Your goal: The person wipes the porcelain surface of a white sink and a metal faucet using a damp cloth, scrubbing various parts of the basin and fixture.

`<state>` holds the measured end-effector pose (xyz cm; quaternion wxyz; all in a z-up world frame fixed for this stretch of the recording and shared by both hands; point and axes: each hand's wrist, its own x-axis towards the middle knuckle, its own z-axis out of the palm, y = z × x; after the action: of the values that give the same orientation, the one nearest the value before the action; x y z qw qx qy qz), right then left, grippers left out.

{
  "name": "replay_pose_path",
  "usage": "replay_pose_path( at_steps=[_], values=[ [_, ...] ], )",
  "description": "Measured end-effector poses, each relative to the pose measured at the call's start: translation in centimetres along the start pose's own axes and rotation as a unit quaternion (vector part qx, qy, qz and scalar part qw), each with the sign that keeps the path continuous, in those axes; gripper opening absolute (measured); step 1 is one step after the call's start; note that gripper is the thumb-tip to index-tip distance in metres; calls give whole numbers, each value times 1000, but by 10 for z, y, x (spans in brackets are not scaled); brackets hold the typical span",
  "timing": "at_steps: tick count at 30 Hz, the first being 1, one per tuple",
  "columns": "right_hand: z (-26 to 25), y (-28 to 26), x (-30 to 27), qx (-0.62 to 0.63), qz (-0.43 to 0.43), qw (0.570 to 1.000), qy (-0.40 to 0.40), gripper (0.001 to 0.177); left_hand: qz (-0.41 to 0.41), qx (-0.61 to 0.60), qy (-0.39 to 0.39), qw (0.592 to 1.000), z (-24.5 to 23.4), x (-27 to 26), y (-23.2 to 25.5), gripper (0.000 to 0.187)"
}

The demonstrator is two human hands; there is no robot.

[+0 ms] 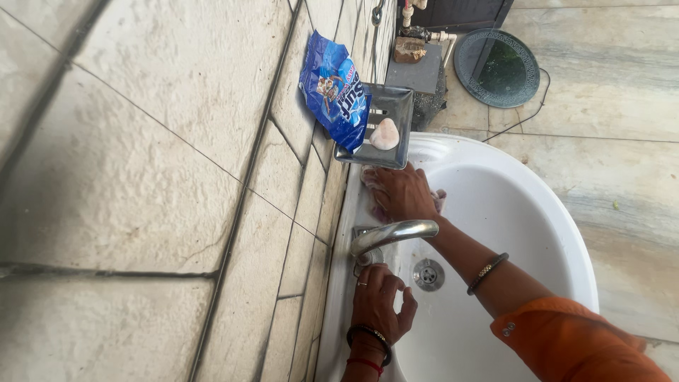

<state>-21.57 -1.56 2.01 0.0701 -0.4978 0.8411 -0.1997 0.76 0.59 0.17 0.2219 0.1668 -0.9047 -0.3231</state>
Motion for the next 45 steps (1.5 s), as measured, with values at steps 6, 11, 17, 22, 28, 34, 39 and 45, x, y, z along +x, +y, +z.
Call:
replay_pose_path(
  at_steps=[6, 11, 17, 22, 28, 34, 39, 45],
  values=[
    [3, 8, -34, 78, -189, 975, 88, 42, -17, -3, 7, 1000, 0, 3, 0, 10],
    [0, -7, -7, 29, 90, 985, 144, 30, 1, -5, 43, 999, 9, 1, -10, 6],
    [33, -59, -126, 107, 106, 981, 123, 40, -188, -166, 133, 959, 25, -21, -19, 18],
    [25, -56, -123, 109, 73, 981, 141, 40, -310, -258, 250, 880, 34, -48, 6, 25],
    [34, -93, -160, 63, 128, 980, 141, 30, -273, -267, 272, 883, 14, -64, 28, 24],
    [36, -115, -227, 103, -132, 984, -55, 38, -275, -271, 215, 897, -20, -74, 32, 26],
    [26, -114, -189, 49, 40, 996, 58, 27, -225, -320, 164, 906, -35, -61, 22, 32],
    [18, -117, -248, 70, -202, 954, -208, 29, -298, -320, 137, 889, -45, -54, 19, 33]
  ],
)
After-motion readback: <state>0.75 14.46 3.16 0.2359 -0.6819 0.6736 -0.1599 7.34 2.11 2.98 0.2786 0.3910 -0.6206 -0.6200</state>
